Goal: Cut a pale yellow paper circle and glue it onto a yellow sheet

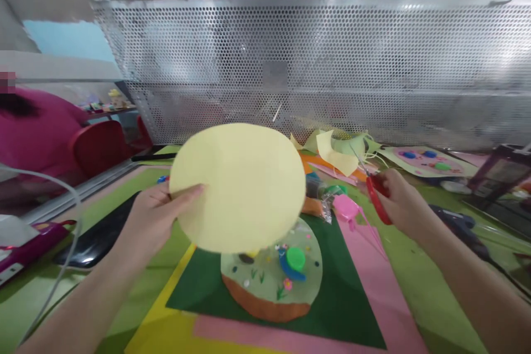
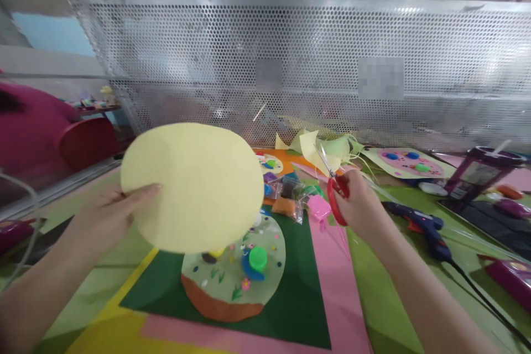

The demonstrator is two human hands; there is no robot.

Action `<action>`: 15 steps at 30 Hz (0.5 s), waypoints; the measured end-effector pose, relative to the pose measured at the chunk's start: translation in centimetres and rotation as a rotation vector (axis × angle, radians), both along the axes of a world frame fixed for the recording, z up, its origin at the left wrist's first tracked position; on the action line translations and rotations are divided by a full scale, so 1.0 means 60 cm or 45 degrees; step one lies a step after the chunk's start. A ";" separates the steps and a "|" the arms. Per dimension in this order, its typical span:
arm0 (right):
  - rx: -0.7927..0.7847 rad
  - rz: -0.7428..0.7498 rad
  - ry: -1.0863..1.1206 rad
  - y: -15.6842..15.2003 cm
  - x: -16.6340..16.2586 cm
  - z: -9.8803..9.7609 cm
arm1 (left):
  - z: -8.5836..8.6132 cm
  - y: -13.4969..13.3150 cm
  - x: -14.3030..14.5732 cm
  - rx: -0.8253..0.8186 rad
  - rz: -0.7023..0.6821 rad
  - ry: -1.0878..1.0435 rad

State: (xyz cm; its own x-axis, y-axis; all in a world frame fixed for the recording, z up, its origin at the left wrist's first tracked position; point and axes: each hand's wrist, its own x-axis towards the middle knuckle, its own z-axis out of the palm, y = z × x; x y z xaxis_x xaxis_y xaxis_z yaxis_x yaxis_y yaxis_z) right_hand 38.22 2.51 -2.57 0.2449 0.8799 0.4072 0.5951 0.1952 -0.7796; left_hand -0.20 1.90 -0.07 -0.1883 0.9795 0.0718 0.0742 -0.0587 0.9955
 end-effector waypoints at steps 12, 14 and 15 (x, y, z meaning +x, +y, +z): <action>0.064 0.569 0.100 -0.058 -0.130 0.002 | -0.014 -0.033 0.034 0.098 -0.032 0.135; 0.073 0.529 0.098 -0.062 -0.139 0.004 | -0.014 -0.033 0.040 0.084 -0.024 0.055; 0.072 0.521 0.107 -0.062 -0.140 0.006 | -0.012 -0.029 0.042 0.104 0.009 -0.011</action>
